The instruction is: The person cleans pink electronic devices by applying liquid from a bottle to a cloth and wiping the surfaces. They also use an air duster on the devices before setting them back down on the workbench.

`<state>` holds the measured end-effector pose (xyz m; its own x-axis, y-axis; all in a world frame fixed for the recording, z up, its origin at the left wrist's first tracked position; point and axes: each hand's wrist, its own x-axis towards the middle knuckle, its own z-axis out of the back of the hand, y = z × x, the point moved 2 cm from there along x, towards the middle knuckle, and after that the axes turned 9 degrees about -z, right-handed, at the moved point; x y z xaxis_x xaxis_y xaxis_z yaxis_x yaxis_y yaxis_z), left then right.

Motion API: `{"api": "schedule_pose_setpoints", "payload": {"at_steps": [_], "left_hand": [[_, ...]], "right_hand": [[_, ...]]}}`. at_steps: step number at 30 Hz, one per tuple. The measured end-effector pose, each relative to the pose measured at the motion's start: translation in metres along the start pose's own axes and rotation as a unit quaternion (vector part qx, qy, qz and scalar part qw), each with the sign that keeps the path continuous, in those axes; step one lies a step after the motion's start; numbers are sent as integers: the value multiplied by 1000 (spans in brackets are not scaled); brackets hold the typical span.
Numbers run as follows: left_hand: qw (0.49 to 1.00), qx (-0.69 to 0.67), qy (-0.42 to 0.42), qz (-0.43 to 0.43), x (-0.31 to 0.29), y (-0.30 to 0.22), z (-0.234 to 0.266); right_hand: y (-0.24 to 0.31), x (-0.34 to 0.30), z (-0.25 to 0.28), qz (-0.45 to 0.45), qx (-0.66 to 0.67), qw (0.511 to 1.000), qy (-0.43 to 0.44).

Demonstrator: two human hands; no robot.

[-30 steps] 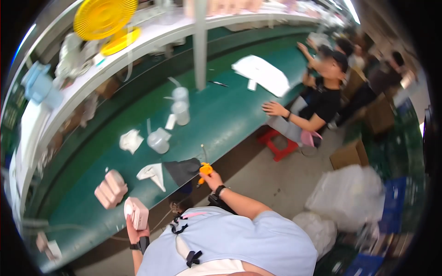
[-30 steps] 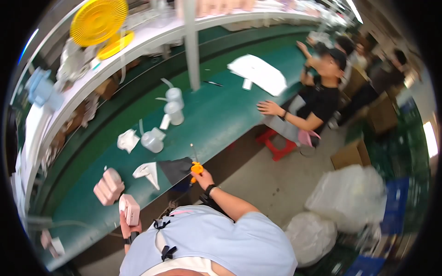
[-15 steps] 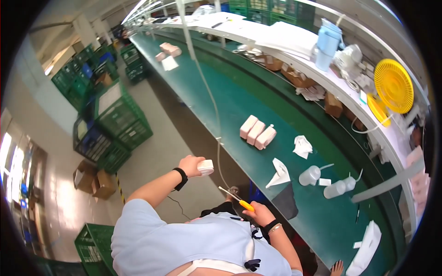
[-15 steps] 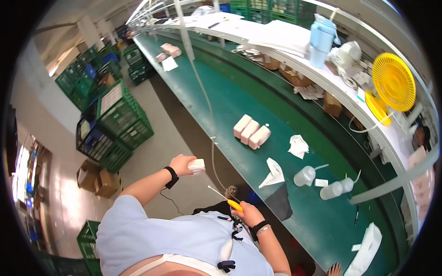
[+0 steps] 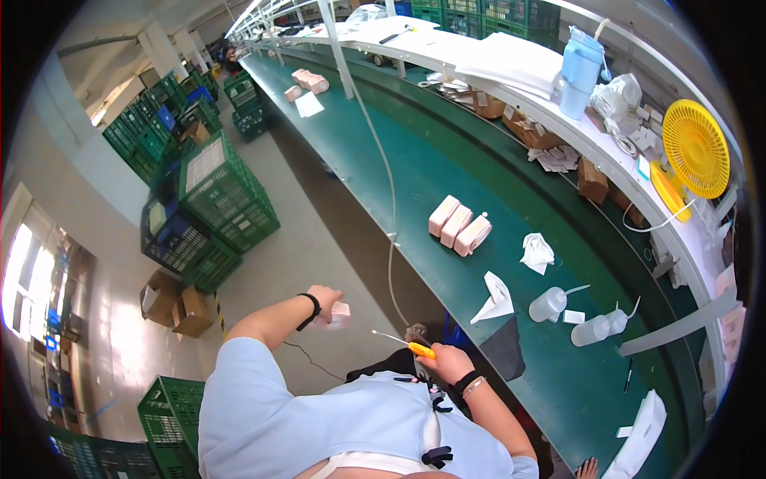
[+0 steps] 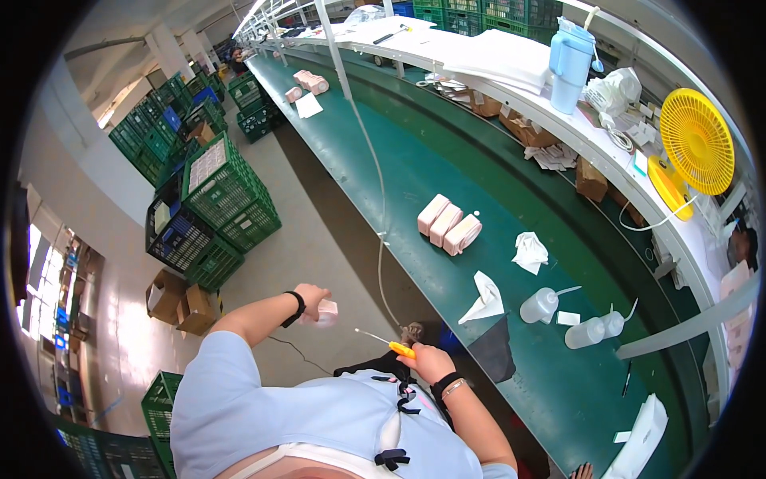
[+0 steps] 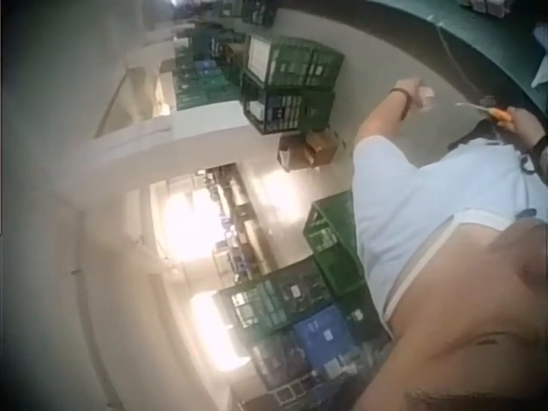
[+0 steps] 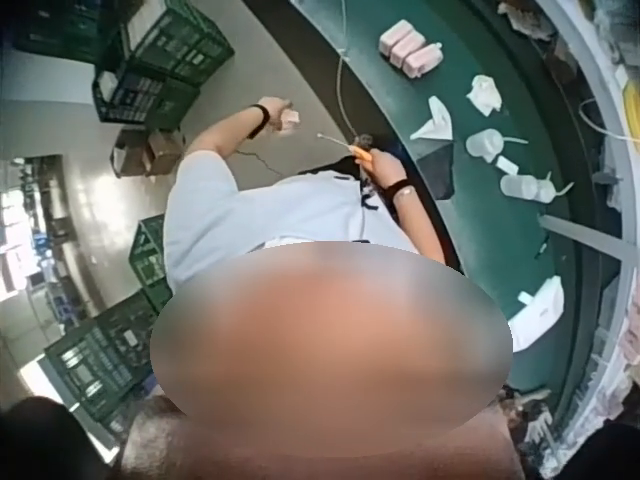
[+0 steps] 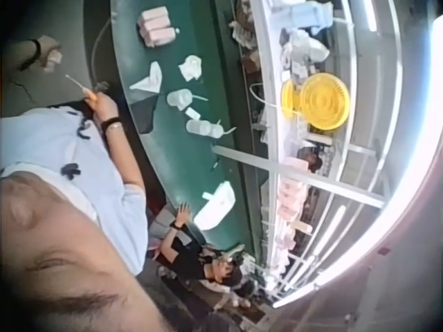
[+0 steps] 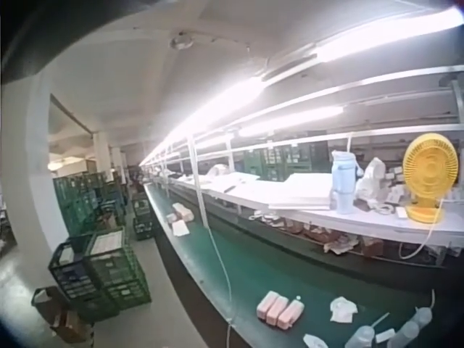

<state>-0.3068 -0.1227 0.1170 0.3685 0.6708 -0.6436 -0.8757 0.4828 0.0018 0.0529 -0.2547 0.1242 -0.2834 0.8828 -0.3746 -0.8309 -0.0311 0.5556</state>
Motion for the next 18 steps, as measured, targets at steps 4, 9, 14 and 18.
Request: {"api": "schedule_pose_setpoints", "payload": {"at_steps": [4, 9, 14, 18], "left_hand": [[972, -234, -23, 17, 0, 52, -81], [613, -780, 4, 131, -22, 36, -122], [515, -800, -259, 167, -25, 6, -112], [435, -780, -411, 182, -27, -16, -94]], "right_hand": [[2, 4, 8, 0, -10, 1000, -14], [-10, 10, 12, -23, 6, 999, -26], [-11, 4, 6, -9, -19, 1000, 14], [1, -4, 12, 61, 2, 997, 40]]}}
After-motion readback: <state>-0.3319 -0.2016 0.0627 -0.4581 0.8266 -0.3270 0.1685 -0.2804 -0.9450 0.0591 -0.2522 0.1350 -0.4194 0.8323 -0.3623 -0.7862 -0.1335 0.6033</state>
